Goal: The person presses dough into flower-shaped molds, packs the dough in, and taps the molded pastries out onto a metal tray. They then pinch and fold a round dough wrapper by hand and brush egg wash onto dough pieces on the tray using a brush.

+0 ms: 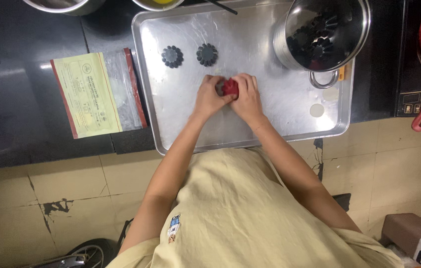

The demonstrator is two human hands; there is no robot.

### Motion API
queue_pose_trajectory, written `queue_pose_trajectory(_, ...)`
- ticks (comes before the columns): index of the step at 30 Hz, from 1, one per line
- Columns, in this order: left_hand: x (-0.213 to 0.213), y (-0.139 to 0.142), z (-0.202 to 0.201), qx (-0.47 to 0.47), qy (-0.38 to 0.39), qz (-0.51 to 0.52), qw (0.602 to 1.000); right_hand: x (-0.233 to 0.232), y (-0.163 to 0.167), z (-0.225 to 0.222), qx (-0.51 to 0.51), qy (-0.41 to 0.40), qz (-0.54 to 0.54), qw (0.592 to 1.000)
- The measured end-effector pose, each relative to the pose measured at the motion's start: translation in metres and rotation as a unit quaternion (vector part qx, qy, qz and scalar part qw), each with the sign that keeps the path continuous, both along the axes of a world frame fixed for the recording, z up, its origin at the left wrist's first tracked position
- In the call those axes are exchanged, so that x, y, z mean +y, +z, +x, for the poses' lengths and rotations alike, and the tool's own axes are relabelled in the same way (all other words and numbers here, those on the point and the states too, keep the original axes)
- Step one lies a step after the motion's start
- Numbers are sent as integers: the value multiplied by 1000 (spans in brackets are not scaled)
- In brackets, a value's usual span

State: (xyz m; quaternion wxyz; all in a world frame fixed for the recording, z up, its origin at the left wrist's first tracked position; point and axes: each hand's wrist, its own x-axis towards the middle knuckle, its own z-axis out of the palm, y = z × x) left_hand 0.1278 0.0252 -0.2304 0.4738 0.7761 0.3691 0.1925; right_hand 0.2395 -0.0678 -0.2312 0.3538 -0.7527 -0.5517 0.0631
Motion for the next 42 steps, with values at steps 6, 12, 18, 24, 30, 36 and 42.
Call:
queue_pose_trajectory(6, 2, -15, -9, -40, -123, -231, 964, -19, -5, 6, 134, 32, 14, 990)
queue_pose_trajectory(12, 3, 15, -32, -233, -202, -352, 884, -38, 39, 22, 393, 140, 4, 909)
queue_pose_trajectory(18, -5, 94, -54, -287, -254, -234, 894, -48, 134, 19, 322, 229, 44, 918)
queue_pose_trajectory(24, -10, 140, -59, -276, -267, -141, 913, -50, 188, 14, 263, 274, 57, 923)
queue_pose_trajectory(30, -15, 149, -61, -274, -254, -119, 920, -50, 196, 10, 266, 276, 61, 922)
queue_pose_trajectory(36, -20, 134, -67, -273, -251, -130, 920, -56, 186, 9, 270, 282, 56, 919)
queue_pose_trajectory(42, -27, 81, -63, -262, -167, -255, 916, -53, 120, 15, 450, 197, -22, 871)
